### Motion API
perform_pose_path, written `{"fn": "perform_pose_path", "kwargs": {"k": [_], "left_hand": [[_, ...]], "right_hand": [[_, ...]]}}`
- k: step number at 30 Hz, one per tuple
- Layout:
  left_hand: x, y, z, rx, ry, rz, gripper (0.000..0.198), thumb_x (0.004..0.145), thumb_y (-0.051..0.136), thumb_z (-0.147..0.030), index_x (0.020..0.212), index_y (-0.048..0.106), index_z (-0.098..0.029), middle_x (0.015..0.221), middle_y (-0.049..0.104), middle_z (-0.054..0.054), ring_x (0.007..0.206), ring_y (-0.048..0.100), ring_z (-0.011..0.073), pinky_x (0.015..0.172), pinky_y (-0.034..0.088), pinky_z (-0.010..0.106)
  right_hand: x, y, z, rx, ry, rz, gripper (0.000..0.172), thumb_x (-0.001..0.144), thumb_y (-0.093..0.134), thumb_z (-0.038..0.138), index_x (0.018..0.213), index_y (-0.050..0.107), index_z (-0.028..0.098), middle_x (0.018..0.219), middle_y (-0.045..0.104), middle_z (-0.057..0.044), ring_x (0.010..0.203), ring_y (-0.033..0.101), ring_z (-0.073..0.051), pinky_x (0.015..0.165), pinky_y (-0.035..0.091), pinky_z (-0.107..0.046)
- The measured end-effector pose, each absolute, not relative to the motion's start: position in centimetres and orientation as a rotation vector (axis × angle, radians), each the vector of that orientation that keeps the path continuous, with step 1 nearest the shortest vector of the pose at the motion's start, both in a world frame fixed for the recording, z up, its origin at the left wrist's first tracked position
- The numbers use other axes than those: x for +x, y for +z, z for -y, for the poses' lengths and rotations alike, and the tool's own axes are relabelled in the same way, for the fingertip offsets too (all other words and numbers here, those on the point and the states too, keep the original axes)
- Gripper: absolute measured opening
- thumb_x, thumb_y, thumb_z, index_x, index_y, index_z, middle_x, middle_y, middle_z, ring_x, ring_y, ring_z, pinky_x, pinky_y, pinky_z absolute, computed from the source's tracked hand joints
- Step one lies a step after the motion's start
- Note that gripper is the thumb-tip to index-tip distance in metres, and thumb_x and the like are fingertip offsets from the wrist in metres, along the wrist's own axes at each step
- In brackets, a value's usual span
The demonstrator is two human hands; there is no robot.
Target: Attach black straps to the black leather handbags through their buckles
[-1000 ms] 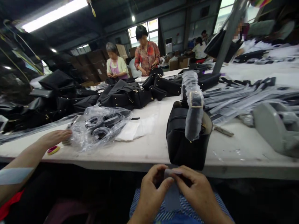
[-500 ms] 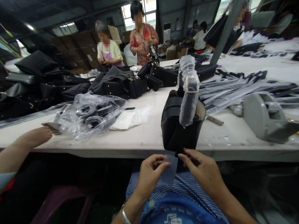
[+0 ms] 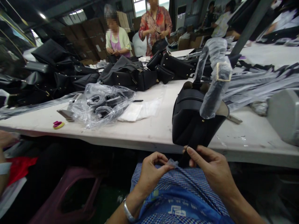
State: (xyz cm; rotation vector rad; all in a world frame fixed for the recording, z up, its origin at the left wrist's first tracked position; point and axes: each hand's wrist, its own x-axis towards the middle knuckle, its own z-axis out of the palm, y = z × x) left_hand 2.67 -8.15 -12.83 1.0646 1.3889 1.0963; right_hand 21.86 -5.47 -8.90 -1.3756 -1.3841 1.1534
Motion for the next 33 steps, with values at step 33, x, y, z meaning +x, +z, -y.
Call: {"fn": "perform_pose_path", "kwargs": {"k": [33], "left_hand": [[3.9, -12.6, 8.0, 0.8, 1.109, -1.186, 0.017, 0.07, 0.083, -0.02, 0.085, 0.077, -0.014, 0.08, 0.078, 0.006, 0.073, 0.072, 0.0178, 0.067, 0.054, 0.022]], "right_hand": [[21.6, -9.6, 5.2, -1.369, 1.059, 1.481, 0.038, 0.088, 0.067, 0.05, 0.065, 0.066, 0.02, 0.059, 0.06, 0.0, 0.058, 0.059, -0.015, 0.056, 0.046, -0.023]]}}
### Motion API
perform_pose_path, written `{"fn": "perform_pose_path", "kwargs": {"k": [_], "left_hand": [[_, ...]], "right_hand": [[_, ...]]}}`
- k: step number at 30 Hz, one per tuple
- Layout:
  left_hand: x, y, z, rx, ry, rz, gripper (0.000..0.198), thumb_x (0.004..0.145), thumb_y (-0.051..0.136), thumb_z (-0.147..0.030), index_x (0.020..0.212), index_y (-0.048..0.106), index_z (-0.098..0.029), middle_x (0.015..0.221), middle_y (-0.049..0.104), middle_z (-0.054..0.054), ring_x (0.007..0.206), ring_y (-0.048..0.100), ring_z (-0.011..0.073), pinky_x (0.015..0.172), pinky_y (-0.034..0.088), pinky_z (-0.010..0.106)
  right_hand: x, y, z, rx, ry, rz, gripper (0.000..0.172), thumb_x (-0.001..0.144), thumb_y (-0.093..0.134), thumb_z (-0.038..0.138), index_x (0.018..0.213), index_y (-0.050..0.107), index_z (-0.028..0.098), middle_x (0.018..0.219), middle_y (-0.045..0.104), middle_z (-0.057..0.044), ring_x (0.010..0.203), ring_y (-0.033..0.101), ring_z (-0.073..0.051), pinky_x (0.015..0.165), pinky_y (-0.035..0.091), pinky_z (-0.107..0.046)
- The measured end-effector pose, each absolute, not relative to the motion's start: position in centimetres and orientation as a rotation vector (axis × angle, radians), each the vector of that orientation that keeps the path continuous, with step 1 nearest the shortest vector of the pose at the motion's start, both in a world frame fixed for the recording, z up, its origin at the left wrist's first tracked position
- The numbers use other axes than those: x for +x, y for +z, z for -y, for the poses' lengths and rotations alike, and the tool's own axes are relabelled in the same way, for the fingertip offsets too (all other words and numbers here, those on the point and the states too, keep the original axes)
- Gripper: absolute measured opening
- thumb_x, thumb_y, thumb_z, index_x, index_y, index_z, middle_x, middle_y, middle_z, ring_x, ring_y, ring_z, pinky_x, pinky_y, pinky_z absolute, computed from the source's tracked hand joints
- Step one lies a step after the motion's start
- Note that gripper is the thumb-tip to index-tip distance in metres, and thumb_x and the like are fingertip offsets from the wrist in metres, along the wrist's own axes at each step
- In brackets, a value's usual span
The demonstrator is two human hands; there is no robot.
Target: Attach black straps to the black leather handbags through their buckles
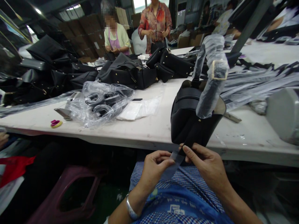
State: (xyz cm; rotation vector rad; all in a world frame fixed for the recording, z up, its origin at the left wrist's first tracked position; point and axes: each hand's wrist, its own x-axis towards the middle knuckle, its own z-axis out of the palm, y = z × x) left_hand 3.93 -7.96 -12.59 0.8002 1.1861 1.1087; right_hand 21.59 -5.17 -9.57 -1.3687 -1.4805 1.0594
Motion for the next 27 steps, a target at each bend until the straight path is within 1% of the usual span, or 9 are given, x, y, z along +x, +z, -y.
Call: {"fn": "perform_pose_path", "kwargs": {"k": [3, 7, 9, 11, 13, 14, 20, 24, 27], "left_hand": [[5.0, -12.6, 7.4, 0.729, 1.162, -1.139, 0.019, 0.072, 0.084, -0.023, 0.087, 0.077, -0.014, 0.081, 0.078, 0.006, 0.072, 0.071, 0.0156, 0.065, 0.052, 0.02], [6.5, -12.1, 6.5, 0.645, 1.213, -1.03, 0.026, 0.074, 0.086, -0.029, 0.091, 0.076, -0.013, 0.082, 0.078, 0.007, 0.072, 0.07, 0.0142, 0.066, 0.052, 0.019], [7.2, -11.6, 5.9, 0.625, 1.228, -0.976, 0.03, 0.074, 0.086, -0.031, 0.094, 0.075, -0.012, 0.085, 0.078, 0.009, 0.074, 0.07, 0.0147, 0.067, 0.052, 0.019], [7.8, -11.0, 5.2, 0.617, 1.242, -0.938, 0.032, 0.075, 0.086, -0.033, 0.096, 0.075, -0.011, 0.087, 0.078, 0.01, 0.075, 0.071, 0.0152, 0.067, 0.052, 0.02], [8.2, -10.3, 4.3, 0.623, 1.258, -0.908, 0.034, 0.075, 0.086, -0.033, 0.097, 0.074, -0.012, 0.09, 0.078, 0.01, 0.076, 0.071, 0.0159, 0.069, 0.053, 0.021], [8.4, -10.0, 4.0, 0.634, 1.266, -0.897, 0.034, 0.075, 0.086, -0.034, 0.098, 0.074, -0.012, 0.09, 0.078, 0.01, 0.076, 0.071, 0.0162, 0.07, 0.053, 0.021], [8.6, -9.2, 3.3, 0.731, 1.278, -0.895, 0.031, 0.08, 0.081, -0.036, 0.099, 0.075, -0.013, 0.089, 0.077, 0.008, 0.077, 0.07, 0.017, 0.07, 0.054, 0.023], [8.5, -9.8, 4.1, 0.754, 1.309, -0.857, 0.036, 0.086, 0.076, -0.039, 0.111, 0.07, -0.013, 0.102, 0.076, 0.01, 0.091, 0.07, 0.0191, 0.081, 0.053, 0.025], [8.6, -10.3, 4.5, 0.787, 1.302, -0.888, 0.036, 0.084, 0.078, -0.038, 0.108, 0.071, -0.012, 0.102, 0.075, 0.011, 0.096, 0.068, 0.0206, 0.084, 0.051, 0.026]], "right_hand": [[22.4, -9.3, 4.7, -1.322, 0.93, 1.558, 0.045, 0.093, 0.06, 0.049, 0.058, 0.062, 0.02, 0.065, 0.06, -0.002, 0.064, 0.06, -0.016, 0.06, 0.047, -0.023], [23.9, -9.0, 4.6, -1.367, 0.842, 1.578, 0.046, 0.096, 0.053, 0.05, 0.062, 0.065, 0.021, 0.065, 0.063, -0.002, 0.064, 0.06, -0.016, 0.065, 0.05, -0.024], [24.4, -9.0, 4.6, -1.394, 0.804, 1.578, 0.04, 0.095, 0.055, 0.05, 0.07, 0.07, 0.021, 0.066, 0.065, -0.002, 0.065, 0.062, -0.017, 0.066, 0.052, -0.024], [24.7, -8.9, 4.6, -1.418, 0.77, 1.574, 0.034, 0.094, 0.058, 0.049, 0.087, 0.074, 0.021, 0.068, 0.067, -0.002, 0.065, 0.063, -0.017, 0.064, 0.052, -0.025], [24.8, -8.7, 4.4, -1.441, 0.747, 1.574, 0.033, 0.093, 0.06, 0.049, 0.1, 0.075, 0.02, 0.069, 0.068, -0.001, 0.064, 0.064, -0.017, 0.063, 0.053, -0.026], [24.7, -8.6, 4.3, -1.449, 0.743, 1.573, 0.034, 0.092, 0.061, 0.049, 0.102, 0.075, 0.02, 0.071, 0.069, -0.001, 0.063, 0.065, -0.017, 0.063, 0.053, -0.026], [23.9, -8.2, 3.6, -1.468, 0.832, 1.487, 0.033, 0.085, 0.07, 0.051, 0.099, 0.075, 0.021, 0.087, 0.076, -0.004, 0.071, 0.07, -0.019, 0.069, 0.057, -0.029], [23.5, -8.4, 3.4, -1.48, 0.85, 1.46, 0.033, 0.083, 0.071, 0.052, 0.093, 0.074, 0.021, 0.085, 0.076, -0.004, 0.073, 0.072, -0.021, 0.068, 0.057, -0.029], [23.3, -8.5, 3.3, -1.48, 0.84, 1.435, 0.035, 0.081, 0.072, 0.054, 0.09, 0.075, 0.021, 0.084, 0.077, -0.004, 0.072, 0.072, -0.021, 0.066, 0.057, -0.028]]}}
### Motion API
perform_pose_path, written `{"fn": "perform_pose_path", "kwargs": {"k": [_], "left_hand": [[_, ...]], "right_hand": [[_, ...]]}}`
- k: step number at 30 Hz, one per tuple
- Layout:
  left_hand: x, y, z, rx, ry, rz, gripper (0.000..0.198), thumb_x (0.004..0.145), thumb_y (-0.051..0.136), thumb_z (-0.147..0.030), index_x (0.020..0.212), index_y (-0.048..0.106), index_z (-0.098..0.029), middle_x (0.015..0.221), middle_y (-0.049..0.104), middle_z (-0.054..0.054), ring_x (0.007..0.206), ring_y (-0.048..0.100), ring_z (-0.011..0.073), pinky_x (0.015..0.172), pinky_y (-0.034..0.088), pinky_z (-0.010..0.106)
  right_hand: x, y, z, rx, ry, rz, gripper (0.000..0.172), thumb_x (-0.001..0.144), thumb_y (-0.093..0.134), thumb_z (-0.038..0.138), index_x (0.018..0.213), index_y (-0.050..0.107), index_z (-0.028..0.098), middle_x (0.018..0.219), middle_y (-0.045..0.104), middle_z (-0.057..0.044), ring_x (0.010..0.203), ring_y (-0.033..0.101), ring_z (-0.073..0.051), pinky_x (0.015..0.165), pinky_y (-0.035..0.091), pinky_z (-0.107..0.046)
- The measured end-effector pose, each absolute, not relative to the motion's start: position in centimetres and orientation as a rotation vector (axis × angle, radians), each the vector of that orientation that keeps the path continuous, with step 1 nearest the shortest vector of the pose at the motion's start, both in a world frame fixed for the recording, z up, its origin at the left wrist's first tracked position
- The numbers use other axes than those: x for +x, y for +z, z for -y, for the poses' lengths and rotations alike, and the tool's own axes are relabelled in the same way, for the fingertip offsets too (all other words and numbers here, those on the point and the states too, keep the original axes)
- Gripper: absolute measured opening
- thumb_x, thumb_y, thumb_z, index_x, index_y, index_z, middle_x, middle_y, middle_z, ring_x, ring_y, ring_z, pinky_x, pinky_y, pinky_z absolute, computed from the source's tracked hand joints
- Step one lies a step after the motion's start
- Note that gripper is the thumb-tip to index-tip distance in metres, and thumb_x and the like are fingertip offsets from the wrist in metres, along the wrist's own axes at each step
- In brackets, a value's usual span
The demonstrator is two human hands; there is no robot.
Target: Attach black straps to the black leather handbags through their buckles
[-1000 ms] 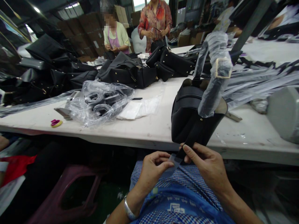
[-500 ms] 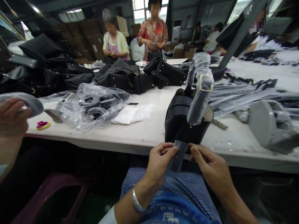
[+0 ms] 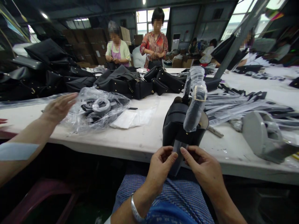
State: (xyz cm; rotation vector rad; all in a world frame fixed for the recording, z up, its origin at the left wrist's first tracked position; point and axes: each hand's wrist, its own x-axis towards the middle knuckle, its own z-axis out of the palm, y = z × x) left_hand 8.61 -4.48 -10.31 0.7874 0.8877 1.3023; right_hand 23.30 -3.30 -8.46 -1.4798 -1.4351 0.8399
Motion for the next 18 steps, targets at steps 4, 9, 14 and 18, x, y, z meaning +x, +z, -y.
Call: {"fn": "perform_pose_path", "kwargs": {"k": [4, 9, 14, 18], "left_hand": [[8.9, -10.3, 4.1, 0.793, 1.302, -0.975, 0.035, 0.084, 0.077, -0.041, 0.1, 0.075, -0.01, 0.093, 0.076, 0.011, 0.085, 0.068, 0.0207, 0.077, 0.051, 0.027], [9.2, -10.1, 3.5, 0.802, 1.341, -1.013, 0.035, 0.083, 0.077, -0.043, 0.095, 0.076, -0.01, 0.09, 0.075, 0.01, 0.081, 0.066, 0.0192, 0.075, 0.051, 0.026], [9.4, -10.6, 3.7, 0.818, 1.33, -0.983, 0.033, 0.083, 0.077, -0.042, 0.097, 0.074, -0.011, 0.091, 0.075, 0.009, 0.083, 0.067, 0.0194, 0.074, 0.05, 0.026], [9.4, -10.7, 3.6, 0.926, 1.379, -1.075, 0.022, 0.086, 0.074, -0.035, 0.087, 0.074, -0.013, 0.081, 0.073, 0.006, 0.075, 0.066, 0.0174, 0.069, 0.05, 0.024]], "right_hand": [[23.2, -7.8, 3.1, -1.494, 0.799, 1.45, 0.037, 0.083, 0.069, 0.055, 0.093, 0.076, 0.021, 0.074, 0.074, -0.002, 0.061, 0.068, -0.018, 0.06, 0.056, -0.026], [23.2, -7.3, 2.8, -1.501, 0.803, 1.429, 0.039, 0.08, 0.07, 0.056, 0.093, 0.077, 0.02, 0.068, 0.071, -0.002, 0.058, 0.066, -0.017, 0.058, 0.055, -0.025], [22.9, -7.7, 2.7, -1.498, 0.847, 1.391, 0.037, 0.079, 0.072, 0.057, 0.084, 0.076, 0.021, 0.072, 0.072, -0.002, 0.064, 0.068, -0.018, 0.061, 0.055, -0.025], [22.7, -7.5, 2.8, -1.476, 0.838, 1.403, 0.037, 0.08, 0.071, 0.057, 0.081, 0.075, 0.02, 0.065, 0.069, -0.001, 0.059, 0.065, -0.017, 0.057, 0.052, -0.023]]}}
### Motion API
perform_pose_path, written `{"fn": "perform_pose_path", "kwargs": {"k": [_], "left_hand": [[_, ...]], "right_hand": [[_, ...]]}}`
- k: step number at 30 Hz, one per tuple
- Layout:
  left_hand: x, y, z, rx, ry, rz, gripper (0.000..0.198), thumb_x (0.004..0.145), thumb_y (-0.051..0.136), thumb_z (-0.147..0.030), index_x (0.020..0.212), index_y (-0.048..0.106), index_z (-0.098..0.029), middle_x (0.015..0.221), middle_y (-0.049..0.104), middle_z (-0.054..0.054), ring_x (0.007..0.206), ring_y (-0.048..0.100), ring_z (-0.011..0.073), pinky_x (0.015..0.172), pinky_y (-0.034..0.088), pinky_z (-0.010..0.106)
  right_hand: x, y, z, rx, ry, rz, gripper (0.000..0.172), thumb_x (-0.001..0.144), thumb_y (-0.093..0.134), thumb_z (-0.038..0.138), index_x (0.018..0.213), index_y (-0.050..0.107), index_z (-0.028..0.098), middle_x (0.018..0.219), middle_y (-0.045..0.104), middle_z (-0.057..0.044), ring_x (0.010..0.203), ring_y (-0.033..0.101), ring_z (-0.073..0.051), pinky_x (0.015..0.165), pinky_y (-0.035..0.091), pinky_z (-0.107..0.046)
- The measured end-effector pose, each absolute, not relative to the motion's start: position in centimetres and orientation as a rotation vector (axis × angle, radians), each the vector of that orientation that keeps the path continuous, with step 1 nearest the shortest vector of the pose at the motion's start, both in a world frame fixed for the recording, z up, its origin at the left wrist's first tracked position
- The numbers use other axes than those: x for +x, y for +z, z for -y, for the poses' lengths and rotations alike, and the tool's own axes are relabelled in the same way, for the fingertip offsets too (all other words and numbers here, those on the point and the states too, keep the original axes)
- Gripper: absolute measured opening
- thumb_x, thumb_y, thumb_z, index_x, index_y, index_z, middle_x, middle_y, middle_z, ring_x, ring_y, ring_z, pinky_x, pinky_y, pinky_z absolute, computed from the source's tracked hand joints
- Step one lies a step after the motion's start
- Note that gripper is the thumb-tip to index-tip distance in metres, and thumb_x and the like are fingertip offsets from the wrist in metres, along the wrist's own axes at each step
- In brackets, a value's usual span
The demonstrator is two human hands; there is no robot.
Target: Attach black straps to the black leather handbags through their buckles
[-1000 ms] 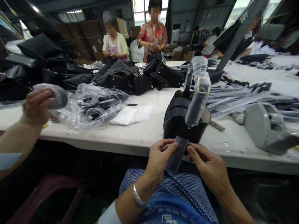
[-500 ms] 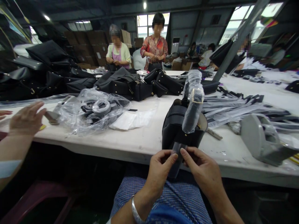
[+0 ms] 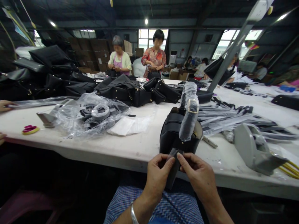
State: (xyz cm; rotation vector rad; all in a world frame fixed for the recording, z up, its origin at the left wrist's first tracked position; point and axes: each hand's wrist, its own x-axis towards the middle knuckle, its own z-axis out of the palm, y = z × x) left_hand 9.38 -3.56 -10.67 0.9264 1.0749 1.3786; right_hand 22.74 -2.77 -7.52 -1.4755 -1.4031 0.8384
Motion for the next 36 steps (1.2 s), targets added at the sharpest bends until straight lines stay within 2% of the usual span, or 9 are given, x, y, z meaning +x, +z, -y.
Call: {"fn": "perform_pose_path", "kwargs": {"k": [4, 8, 13, 17, 20, 23, 29, 32, 36], "left_hand": [[9.0, -10.7, 3.6, 1.338, 1.632, -1.225, 0.006, 0.088, 0.071, -0.018, 0.084, 0.075, -0.016, 0.081, 0.071, 0.004, 0.077, 0.066, 0.0155, 0.071, 0.051, 0.022], [8.5, -10.9, 3.7, 1.865, 1.833, -1.19, 0.013, 0.093, 0.063, -0.008, 0.098, 0.074, -0.014, 0.087, 0.069, 0.006, 0.079, 0.067, 0.0141, 0.073, 0.055, 0.02], [7.6, -10.3, 4.2, 2.363, 1.758, -1.336, 0.02, 0.098, 0.057, -0.01, 0.114, 0.069, -0.012, 0.093, 0.071, 0.01, 0.081, 0.069, 0.0182, 0.071, 0.058, 0.024], [7.1, -9.8, 4.5, 2.56, 1.678, -1.392, 0.018, 0.099, 0.054, -0.012, 0.108, 0.07, -0.01, 0.088, 0.072, 0.01, 0.073, 0.069, 0.0203, 0.063, 0.057, 0.028], [7.0, -9.8, 4.6, 2.632, 1.654, -1.336, 0.022, 0.099, 0.051, -0.01, 0.114, 0.067, -0.007, 0.093, 0.073, 0.013, 0.076, 0.07, 0.0213, 0.066, 0.059, 0.029], [6.7, -10.1, 4.9, 2.497, 1.634, -1.214, 0.026, 0.098, 0.054, -0.008, 0.12, 0.067, -0.011, 0.096, 0.073, 0.011, 0.081, 0.07, 0.0189, 0.071, 0.058, 0.026], [5.7, -9.4, 5.8, 1.631, 1.562, -1.214, 0.022, 0.1, 0.055, -0.026, 0.097, 0.075, -0.017, 0.09, 0.072, 0.007, 0.083, 0.068, 0.0176, 0.078, 0.055, 0.026], [6.0, -8.9, 5.4, 1.285, 1.296, -1.17, 0.036, 0.1, 0.054, -0.042, 0.096, 0.077, -0.014, 0.085, 0.073, 0.008, 0.078, 0.067, 0.0188, 0.072, 0.053, 0.026], [7.4, -9.1, 4.8, 1.027, 1.118, -0.975, 0.042, 0.086, 0.072, -0.051, 0.098, 0.075, -0.011, 0.08, 0.072, 0.008, 0.072, 0.066, 0.0172, 0.066, 0.053, 0.023]], "right_hand": [[22.4, -7.3, 2.7, -1.477, 0.814, 1.412, 0.037, 0.082, 0.069, 0.056, 0.076, 0.074, 0.02, 0.055, 0.062, 0.001, 0.054, 0.062, -0.015, 0.055, 0.049, -0.021], [21.9, -7.6, 2.7, -1.453, 0.832, 1.378, 0.041, 0.083, 0.068, 0.058, 0.069, 0.07, 0.02, 0.053, 0.061, 0.001, 0.052, 0.061, -0.014, 0.053, 0.048, -0.021], [21.6, -7.7, 3.2, -1.408, 0.828, 1.388, 0.041, 0.086, 0.065, 0.058, 0.071, 0.07, 0.02, 0.058, 0.066, -0.001, 0.057, 0.064, -0.016, 0.057, 0.051, -0.021], [21.5, -7.4, 3.8, -1.402, 0.768, 1.495, 0.036, 0.085, 0.066, 0.056, 0.075, 0.072, 0.021, 0.067, 0.071, -0.002, 0.064, 0.07, -0.018, 0.06, 0.053, -0.022], [21.5, -7.2, 3.7, -1.465, 0.71, 1.526, 0.037, 0.086, 0.065, 0.055, 0.074, 0.071, 0.021, 0.067, 0.071, -0.001, 0.062, 0.069, -0.018, 0.059, 0.052, -0.023], [21.9, -7.1, 3.4, -1.453, 0.839, 1.497, 0.04, 0.087, 0.063, 0.057, 0.071, 0.07, 0.021, 0.063, 0.069, -0.001, 0.061, 0.067, -0.017, 0.059, 0.051, -0.023], [22.7, -7.1, 2.9, -1.37, 1.092, 1.383, 0.04, 0.086, 0.066, 0.056, 0.072, 0.071, 0.019, 0.061, 0.069, -0.002, 0.061, 0.068, -0.017, 0.066, 0.054, -0.023], [22.7, -7.2, 2.8, -1.334, 1.037, 1.413, 0.038, 0.088, 0.065, 0.054, 0.075, 0.073, 0.019, 0.062, 0.069, -0.002, 0.061, 0.067, -0.018, 0.064, 0.054, -0.025], [22.4, -7.2, 3.1, -1.318, 0.706, 1.623, 0.032, 0.095, 0.059, 0.042, 0.075, 0.073, 0.021, 0.066, 0.067, -0.002, 0.062, 0.065, -0.017, 0.062, 0.049, -0.025]]}}
